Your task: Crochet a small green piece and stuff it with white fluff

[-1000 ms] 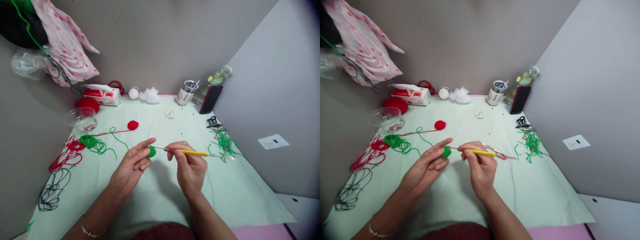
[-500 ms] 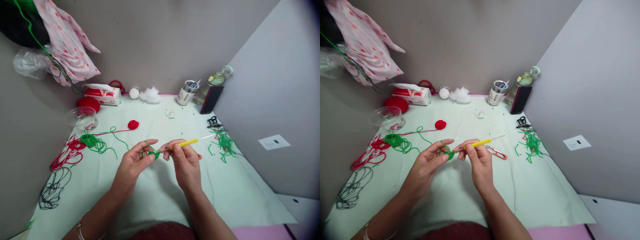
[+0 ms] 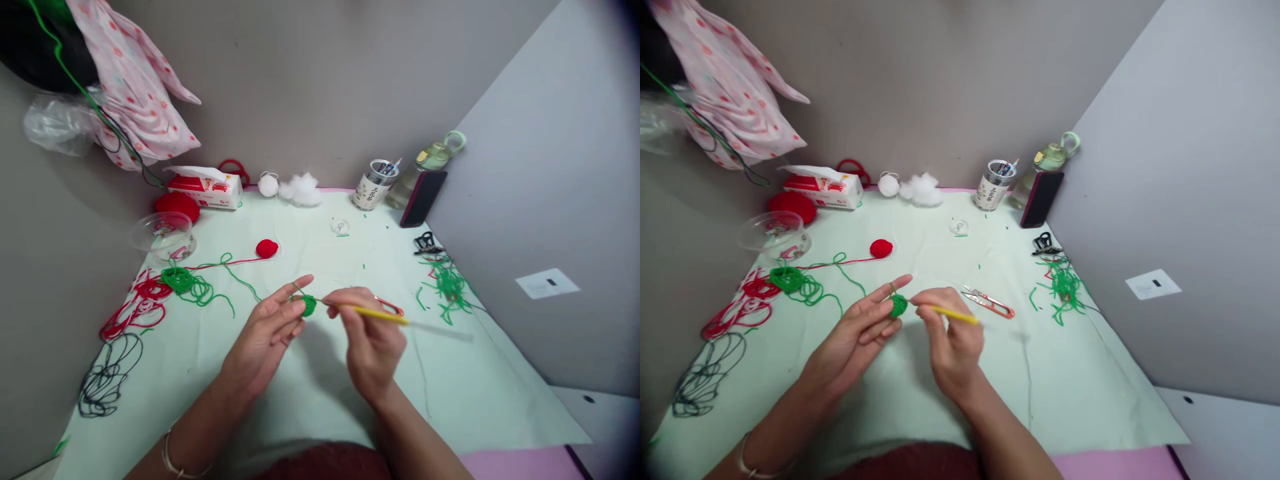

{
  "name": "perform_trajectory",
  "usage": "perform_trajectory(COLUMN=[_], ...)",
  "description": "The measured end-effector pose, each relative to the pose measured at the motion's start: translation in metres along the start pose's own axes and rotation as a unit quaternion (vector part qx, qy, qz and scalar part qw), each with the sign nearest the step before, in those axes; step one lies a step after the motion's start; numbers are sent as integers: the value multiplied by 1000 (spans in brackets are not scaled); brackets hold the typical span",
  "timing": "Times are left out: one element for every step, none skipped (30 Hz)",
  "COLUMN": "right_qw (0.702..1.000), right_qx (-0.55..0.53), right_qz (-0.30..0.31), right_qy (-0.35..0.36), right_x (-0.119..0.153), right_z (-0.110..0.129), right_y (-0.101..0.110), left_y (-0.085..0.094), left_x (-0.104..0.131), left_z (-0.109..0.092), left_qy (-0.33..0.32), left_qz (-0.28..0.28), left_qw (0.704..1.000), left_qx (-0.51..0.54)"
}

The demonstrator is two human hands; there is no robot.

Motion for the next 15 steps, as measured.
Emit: perform_trajectory(right_qw=[998,991,984,980,979,981,985,990,996,999,999,995,993,994,997], right_qx=[-60,-117,-159,-177,-179,-166,-144,-113,-73,-26,21,59,77,72,43], right_qz=[-11,-15,-10,3,18,30,37,39,38,35,34,31,27,20,10], right_qy=[-34,-64,-85,-94,-98,-100,-93,-75,-45,-6,34,68,88,82,57], right_x=[-3,-5,-7,-9,-10,-10,-9,-8,-6,-4,-2,-1,0,-1,-2], right_z=[0,-1,-1,-1,-1,-1,0,0,1,1,2,2,2,2,2], right_y=[2,3,3,3,1,0,-2,-4,-6,-7,-8,-8,-7,-5,-3], left_y=[1,2,2,2,1,1,0,0,0,0,0,0,0,1,1], left_x=[0,0,0,1,1,2,2,3,3,2,1,0,-1,-2,-3], left_z=[-2,-4,-5,-5,-4,-2,-1,1,3,4,5,6,6,5,4], left_qy=[-7,-14,-20,-25,-33,-43,-54,-65,-74,-76,-68,-50,-27,-6,8], left_qz=[2,3,6,6,2,-5,-15,-25,-33,-37,-35,-29,-20,-12,-7], left_qw=[1000,1000,1000,999,997,995,992,991,990,991,993,997,999,1000,1000], left_qx=[3,-5,-22,-44,-69,-92,-109,-118,-118,-107,-86,-58,-27,4,30])
Point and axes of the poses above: each hand's wrist, its own x-axis away from the middle knuckle, its own y-axis out of the back of the hand, z = x × y, the point moved 1 cm from there along -x, towards the middle knuckle, and after that the axes turned 10 degrees about z, right-handed, at the moved point
